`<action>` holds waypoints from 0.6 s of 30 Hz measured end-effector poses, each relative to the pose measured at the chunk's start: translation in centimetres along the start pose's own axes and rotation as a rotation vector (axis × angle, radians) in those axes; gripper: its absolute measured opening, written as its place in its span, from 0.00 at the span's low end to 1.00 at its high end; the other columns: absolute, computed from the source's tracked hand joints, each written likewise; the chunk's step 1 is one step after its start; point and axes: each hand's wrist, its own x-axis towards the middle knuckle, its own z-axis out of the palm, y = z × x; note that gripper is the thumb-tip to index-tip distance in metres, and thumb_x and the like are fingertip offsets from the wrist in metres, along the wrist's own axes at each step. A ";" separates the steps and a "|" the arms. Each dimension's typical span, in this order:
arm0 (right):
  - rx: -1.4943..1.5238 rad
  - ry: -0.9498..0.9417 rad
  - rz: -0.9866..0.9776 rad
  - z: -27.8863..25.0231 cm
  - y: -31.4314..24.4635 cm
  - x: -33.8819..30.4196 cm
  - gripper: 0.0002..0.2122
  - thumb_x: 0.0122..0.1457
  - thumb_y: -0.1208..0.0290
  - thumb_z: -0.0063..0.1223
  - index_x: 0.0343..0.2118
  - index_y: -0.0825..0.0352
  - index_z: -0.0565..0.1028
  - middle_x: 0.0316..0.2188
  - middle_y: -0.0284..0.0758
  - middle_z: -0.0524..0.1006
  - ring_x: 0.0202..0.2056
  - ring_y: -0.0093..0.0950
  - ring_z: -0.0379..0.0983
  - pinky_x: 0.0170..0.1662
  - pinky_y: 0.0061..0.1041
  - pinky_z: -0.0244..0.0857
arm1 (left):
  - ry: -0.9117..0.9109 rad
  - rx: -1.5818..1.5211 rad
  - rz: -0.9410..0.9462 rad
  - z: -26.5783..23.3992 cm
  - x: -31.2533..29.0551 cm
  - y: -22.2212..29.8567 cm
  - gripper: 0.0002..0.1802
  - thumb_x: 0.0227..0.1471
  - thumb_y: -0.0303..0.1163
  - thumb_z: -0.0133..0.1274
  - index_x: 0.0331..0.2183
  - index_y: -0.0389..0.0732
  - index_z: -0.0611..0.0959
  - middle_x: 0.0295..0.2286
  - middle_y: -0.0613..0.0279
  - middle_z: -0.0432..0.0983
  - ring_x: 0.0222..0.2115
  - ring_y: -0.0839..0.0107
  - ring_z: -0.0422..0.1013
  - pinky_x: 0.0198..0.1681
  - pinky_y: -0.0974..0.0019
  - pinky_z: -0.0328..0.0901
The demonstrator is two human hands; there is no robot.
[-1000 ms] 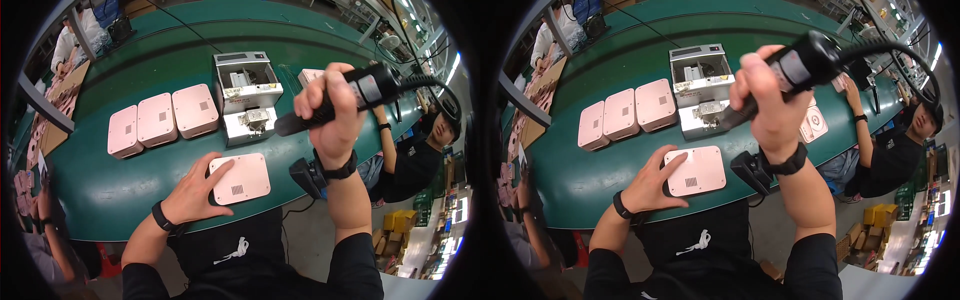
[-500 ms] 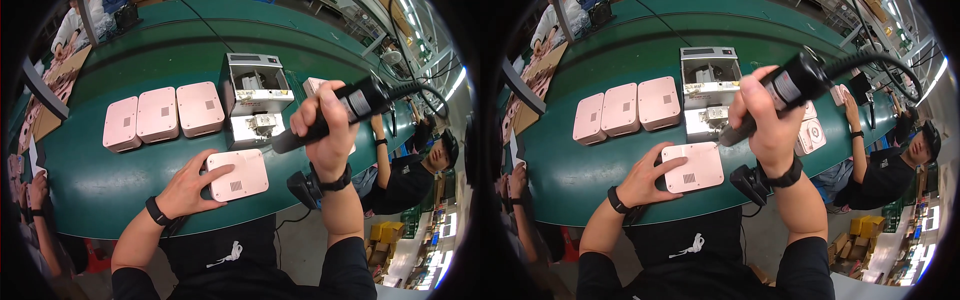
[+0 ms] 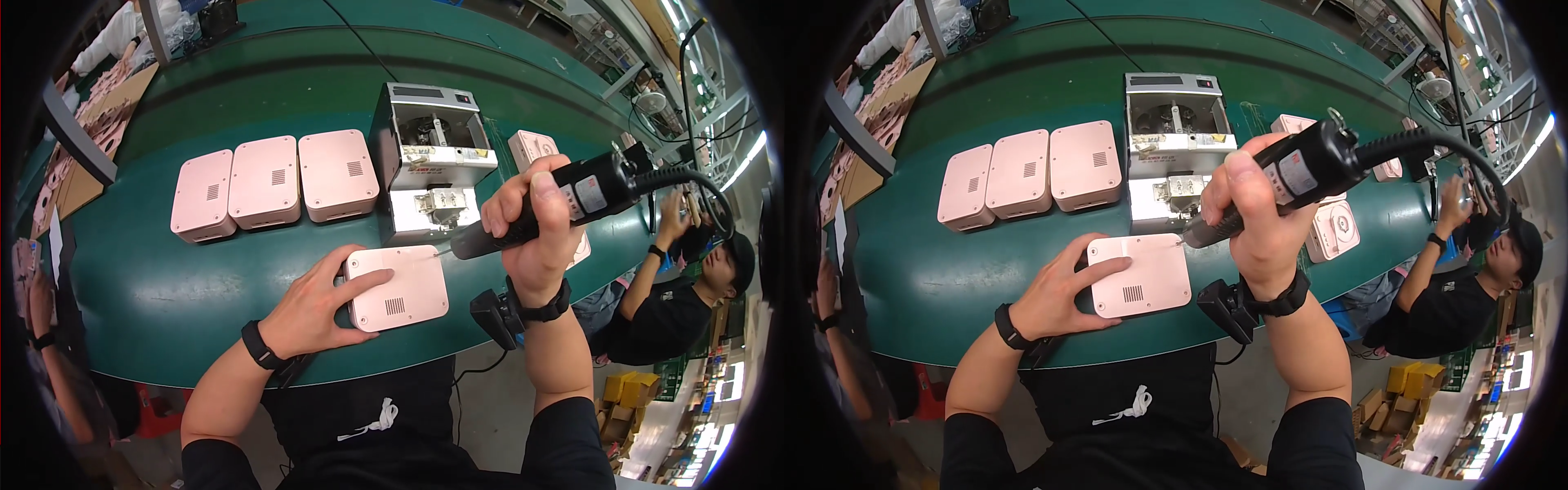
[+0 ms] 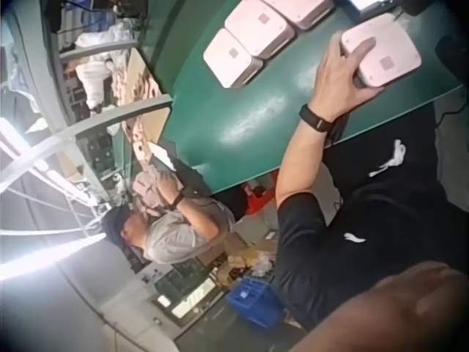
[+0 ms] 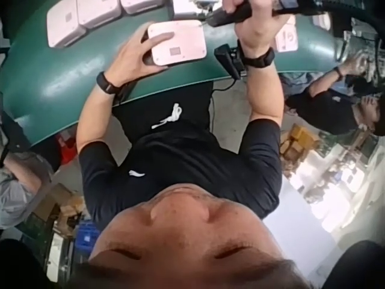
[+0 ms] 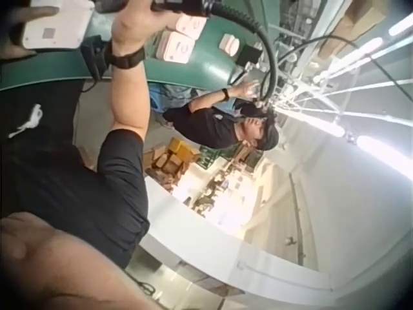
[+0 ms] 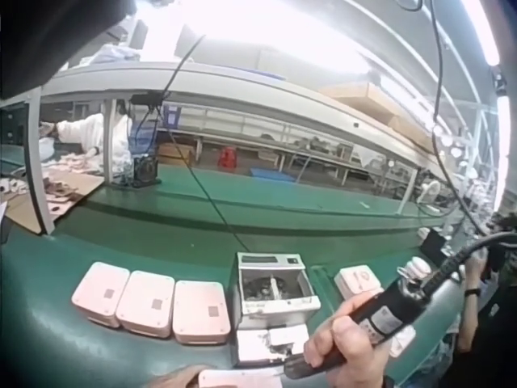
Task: The person picks up a pink electronic device, uses a power screwdriver to drive screws into its base, and sets it aside. They then repeat the process with another pink device.
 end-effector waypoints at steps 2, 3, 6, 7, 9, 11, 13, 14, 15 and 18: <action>0.003 0.004 0.009 0.1 0.3 0.4 0.09 0.63 0.64 0.46 0.38 0.64 0.66 0.18 0.32 0.67 0.17 0.24 0.63 0.24 0.28 0.62 | 0.006 -0.007 -0.001 0.1 0.0 -0.1 0.43 0.33 0.37 0.72 0.56 0.54 0.76 0.54 0.51 0.63 0.47 0.51 0.70 0.49 0.56 0.70; 0.007 0.007 0.013 0.1 0.4 0.7 0.09 0.63 0.64 0.46 0.38 0.64 0.66 0.18 0.32 0.66 0.17 0.24 0.63 0.24 0.28 0.62 | 0.007 -0.004 -0.007 0.1 0.0 -0.1 0.43 0.32 0.37 0.72 0.55 0.54 0.77 0.54 0.50 0.63 0.48 0.50 0.69 0.50 0.56 0.69; 0.017 0.009 0.023 -0.1 0.6 0.7 0.09 0.63 0.63 0.46 0.38 0.64 0.66 0.17 0.31 0.66 0.16 0.23 0.63 0.24 0.27 0.61 | 0.008 -0.001 -0.023 0.1 0.0 -0.2 0.43 0.31 0.37 0.73 0.54 0.53 0.77 0.54 0.49 0.63 0.50 0.49 0.69 0.51 0.55 0.69; 0.026 0.008 0.023 -0.2 0.7 0.7 0.10 0.63 0.63 0.46 0.38 0.64 0.66 0.17 0.31 0.66 0.16 0.23 0.62 0.23 0.27 0.61 | 0.006 -0.001 -0.019 0.2 0.0 -0.3 0.43 0.31 0.36 0.73 0.55 0.53 0.77 0.54 0.49 0.63 0.50 0.49 0.69 0.51 0.55 0.69; 0.035 0.005 0.021 -0.2 0.8 0.6 0.10 0.62 0.62 0.46 0.38 0.63 0.66 0.17 0.31 0.65 0.16 0.23 0.62 0.23 0.27 0.60 | 0.005 0.003 -0.007 0.2 0.0 -0.3 0.43 0.31 0.36 0.73 0.55 0.53 0.77 0.54 0.48 0.63 0.50 0.49 0.69 0.51 0.55 0.69; 0.030 0.022 0.014 -0.1 0.8 0.5 0.10 0.62 0.62 0.46 0.38 0.63 0.66 0.17 0.30 0.65 0.16 0.23 0.61 0.23 0.27 0.60 | 0.009 0.002 -0.004 0.3 0.0 -0.4 0.43 0.31 0.36 0.73 0.55 0.53 0.77 0.54 0.48 0.63 0.50 0.48 0.69 0.51 0.55 0.69; 0.028 0.032 0.008 -0.1 0.8 0.4 0.10 0.62 0.62 0.46 0.38 0.63 0.66 0.17 0.30 0.65 0.15 0.23 0.61 0.23 0.26 0.60 | 0.016 0.001 0.008 0.3 0.0 -0.5 0.43 0.31 0.36 0.73 0.55 0.53 0.78 0.53 0.48 0.63 0.50 0.48 0.69 0.51 0.54 0.69; 0.030 0.022 0.018 -0.1 0.8 0.4 0.10 0.62 0.62 0.46 0.38 0.63 0.66 0.17 0.30 0.65 0.15 0.23 0.61 0.23 0.26 0.60 | 0.016 0.003 0.010 0.3 0.0 -0.5 0.43 0.31 0.36 0.73 0.55 0.53 0.78 0.53 0.48 0.63 0.50 0.48 0.69 0.51 0.54 0.69; 0.032 0.013 0.027 -0.1 0.9 0.4 0.10 0.62 0.62 0.46 0.38 0.63 0.66 0.17 0.30 0.65 0.16 0.23 0.61 0.23 0.27 0.60 | 0.015 0.005 0.006 0.3 -0.1 -0.5 0.43 0.31 0.37 0.73 0.55 0.53 0.78 0.53 0.48 0.63 0.50 0.48 0.69 0.51 0.54 0.69; 0.041 -0.001 0.027 -0.1 1.0 0.3 0.10 0.62 0.62 0.46 0.38 0.63 0.66 0.17 0.31 0.65 0.16 0.23 0.62 0.23 0.27 0.60 | 0.017 0.014 0.000 0.3 -0.1 -0.3 0.43 0.31 0.37 0.73 0.54 0.53 0.78 0.54 0.48 0.63 0.49 0.48 0.69 0.51 0.54 0.69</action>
